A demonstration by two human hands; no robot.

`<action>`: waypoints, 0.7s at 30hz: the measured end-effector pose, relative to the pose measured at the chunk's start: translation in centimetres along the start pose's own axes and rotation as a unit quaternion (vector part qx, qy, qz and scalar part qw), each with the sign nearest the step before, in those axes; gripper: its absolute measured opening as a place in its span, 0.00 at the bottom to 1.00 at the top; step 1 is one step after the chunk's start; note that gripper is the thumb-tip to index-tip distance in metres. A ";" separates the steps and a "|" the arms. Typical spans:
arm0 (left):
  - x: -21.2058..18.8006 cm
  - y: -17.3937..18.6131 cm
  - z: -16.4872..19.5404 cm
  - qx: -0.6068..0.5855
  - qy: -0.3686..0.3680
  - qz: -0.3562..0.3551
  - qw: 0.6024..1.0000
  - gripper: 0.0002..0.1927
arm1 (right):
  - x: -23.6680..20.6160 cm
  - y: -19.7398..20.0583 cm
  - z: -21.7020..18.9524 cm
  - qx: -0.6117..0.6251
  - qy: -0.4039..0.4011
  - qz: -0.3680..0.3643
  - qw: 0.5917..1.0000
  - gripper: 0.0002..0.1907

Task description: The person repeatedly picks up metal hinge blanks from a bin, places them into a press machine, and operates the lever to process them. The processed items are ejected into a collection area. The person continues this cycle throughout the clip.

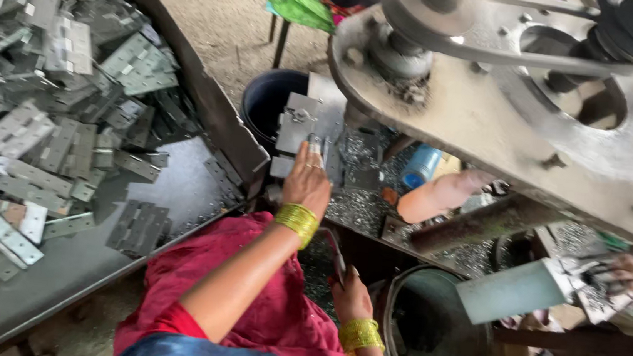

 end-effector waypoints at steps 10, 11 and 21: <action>2.1 -1.5 -0.6 -0.026 0.043 0.042 0.998 0.25 | -0.2 0.9 -2.6 -0.013 0.002 0.019 1.000 0.25; 1.8 -1.0 -1.0 -0.044 0.055 0.081 0.994 0.26 | -0.5 0.6 -2.4 0.000 -0.005 0.032 0.999 0.27; 4.3 -1.0 -1.7 0.016 0.058 -0.082 0.995 0.22 | 1.1 1.4 -1.7 -0.035 -0.011 -0.007 0.999 0.23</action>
Point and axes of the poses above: each hand's wrist, its own x-axis towards the middle knuckle, its own y-axis out of the back of the hand, z = x × y, the point moved 4 cm from there along x, towards the middle knuckle, and after that the axes turned 2 degrees about x, right-handed, at the moved point
